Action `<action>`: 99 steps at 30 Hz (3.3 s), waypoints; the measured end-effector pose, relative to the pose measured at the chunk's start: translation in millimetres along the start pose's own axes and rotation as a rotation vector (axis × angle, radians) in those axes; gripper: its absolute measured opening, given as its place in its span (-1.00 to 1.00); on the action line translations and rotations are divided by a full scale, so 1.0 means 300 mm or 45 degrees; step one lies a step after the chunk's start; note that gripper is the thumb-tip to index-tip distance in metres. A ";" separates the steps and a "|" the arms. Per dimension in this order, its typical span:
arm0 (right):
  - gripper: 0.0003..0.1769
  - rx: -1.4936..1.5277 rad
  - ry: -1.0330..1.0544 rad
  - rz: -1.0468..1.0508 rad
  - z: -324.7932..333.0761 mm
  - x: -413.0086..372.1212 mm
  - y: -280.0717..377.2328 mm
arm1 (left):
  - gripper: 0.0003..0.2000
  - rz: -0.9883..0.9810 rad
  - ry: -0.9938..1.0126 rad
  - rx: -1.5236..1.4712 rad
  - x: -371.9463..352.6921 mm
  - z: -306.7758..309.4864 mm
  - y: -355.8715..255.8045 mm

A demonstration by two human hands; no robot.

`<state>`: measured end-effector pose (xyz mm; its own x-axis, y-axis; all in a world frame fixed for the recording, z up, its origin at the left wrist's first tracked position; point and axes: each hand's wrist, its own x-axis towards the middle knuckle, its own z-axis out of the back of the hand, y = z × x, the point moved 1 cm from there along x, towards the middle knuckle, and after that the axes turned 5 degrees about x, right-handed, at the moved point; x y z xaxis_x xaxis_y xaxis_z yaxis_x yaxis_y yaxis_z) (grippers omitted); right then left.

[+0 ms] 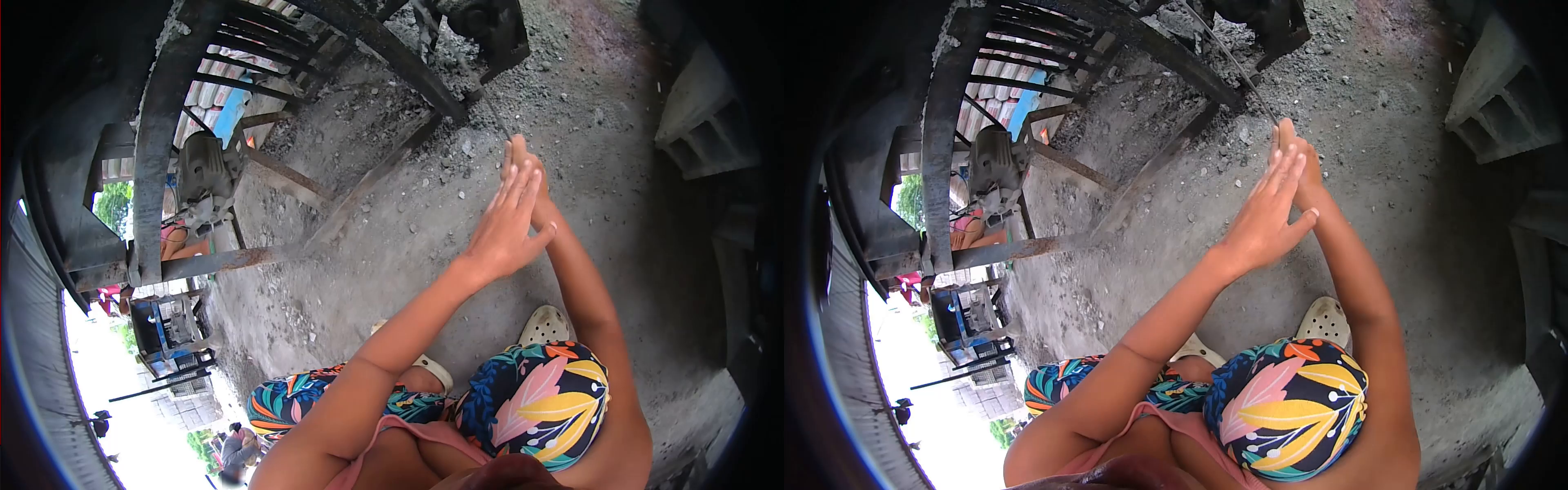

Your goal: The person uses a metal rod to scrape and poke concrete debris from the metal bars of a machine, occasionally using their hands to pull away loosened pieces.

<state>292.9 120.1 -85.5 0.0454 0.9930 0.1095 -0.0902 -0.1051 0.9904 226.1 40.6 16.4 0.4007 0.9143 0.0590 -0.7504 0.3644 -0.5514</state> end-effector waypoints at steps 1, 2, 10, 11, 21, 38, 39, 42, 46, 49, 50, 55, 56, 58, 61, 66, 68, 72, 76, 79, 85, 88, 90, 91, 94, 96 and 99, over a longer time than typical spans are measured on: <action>-0.69 -0.317 0.154 -0.150 -0.012 0.019 -0.010 | -0.33 0.143 0.139 -0.004 0.004 -0.010 0.003; -0.66 -0.630 0.308 -0.306 -0.018 0.022 -0.023 | -0.33 0.143 0.142 -0.001 -0.004 -0.014 0.001; -0.73 -0.055 -0.056 -0.054 0.043 -0.060 0.164 | -0.33 -0.033 0.013 -0.032 -0.009 0.083 -0.036; -0.78 0.056 -0.202 0.114 0.059 -0.053 0.199 | -0.33 -0.028 0.017 -0.031 -0.006 0.091 -0.036; -0.66 -0.493 0.384 -0.108 0.000 -0.002 0.017 | -0.33 -0.062 -0.013 0.067 0.002 0.063 -0.054; -0.60 -0.732 0.321 -0.219 0.048 0.035 -0.007 | -0.43 -0.067 0.127 0.167 -0.027 0.044 -0.048; -0.59 -0.721 0.283 -0.236 0.055 0.019 0.006 | -0.43 -0.039 0.138 0.150 -0.038 0.039 -0.043; -0.58 -0.555 0.292 -0.344 0.082 -0.010 0.097 | -0.43 -0.041 0.123 0.080 -0.035 0.037 -0.041; -0.60 -0.294 0.103 -0.231 0.118 -0.051 0.177 | -0.42 -0.125 0.028 0.011 -0.028 0.068 -0.068; -0.63 -0.067 -0.030 -0.076 0.094 -0.070 0.116 | -0.42 -0.138 -0.044 -0.065 -0.020 0.070 -0.075; -0.64 -0.297 0.066 -0.197 0.079 -0.051 0.073 | -0.42 -0.138 -0.047 -0.063 -0.020 0.068 -0.075; -0.63 -0.555 0.314 -0.347 0.090 -0.042 -0.019 | -0.43 -0.104 0.049 -0.003 -0.028 0.059 -0.080; -0.63 -0.448 0.253 -0.307 0.097 -0.064 -0.008 | -0.43 -0.092 0.048 -0.005 -0.034 0.057 -0.080; -0.62 -0.352 0.192 -0.266 0.129 -0.107 0.057 | -0.44 -0.111 0.021 -0.073 -0.034 0.049 -0.072; -0.70 -0.078 -0.006 -0.246 0.149 -0.164 0.216 | -0.44 -0.113 -0.023 -0.197 -0.037 0.063 -0.078; -0.77 -0.103 -0.170 0.141 0.076 -0.177 0.028 | -0.43 -0.177 -0.067 -0.119 -0.019 0.061 -0.089; -0.62 -0.271 0.158 -0.336 0.076 -0.153 -0.049 | -0.43 -0.109 -0.050 -0.107 -0.011 0.039 -0.084; -0.54 -0.164 0.210 -0.328 0.102 -0.131 0.002 | -0.42 -0.067 0.024 -0.113 -0.026 0.034 -0.054; -0.62 -0.148 -0.027 -0.214 0.185 -0.072 0.315 | -0.44 -0.255 -0.159 -0.175 -0.028 0.074 -0.058; -0.66 0.157 -0.231 0.133 0.182 -0.060 0.353 | -0.45 -0.315 -0.417 -0.145 -0.031 0.112 -0.090; -0.58 -0.452 0.215 -0.285 -0.012 -0.110 -0.311 | -0.41 -0.313 -0.395 -0.102 -0.014 0.113 -0.111; -0.56 -0.397 0.161 -0.360 0.109 -0.103 0.012 | -0.41 -0.318 -0.386 -0.106 -0.023 0.109 -0.108; -0.57 -0.389 0.084 -0.395 0.167 -0.073 0.200 | -0.41 -0.297 -0.378 -0.125 -0.034 0.105 -0.098; -0.58 -0.294 0.064 -0.318 0.180 -0.067 0.257 | -0.42 -0.269 -0.372 -0.144 -0.040 0.101 -0.094; -0.58 -0.060 0.008 -0.187 0.187 -0.073 0.382 | -0.42 -0.344 -0.393 -0.160 -0.042 0.100 -0.085; -0.57 0.086 -0.023 -0.111 0.164 -0.076 0.361 | -0.42 -0.346 -0.400 -0.173 -0.038 0.103 -0.086; -0.57 0.091 -0.084 -0.042 0.039 -0.104 -0.003 | -0.43 -0.336 -0.406 -0.179 -0.031 0.119 -0.105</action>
<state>303.2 88.7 -88.8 0.1130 0.9904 0.0797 -0.0166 -0.0783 0.9968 227.2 26.8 63.0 0.3702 0.8098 0.4551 -0.5565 0.5856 -0.5893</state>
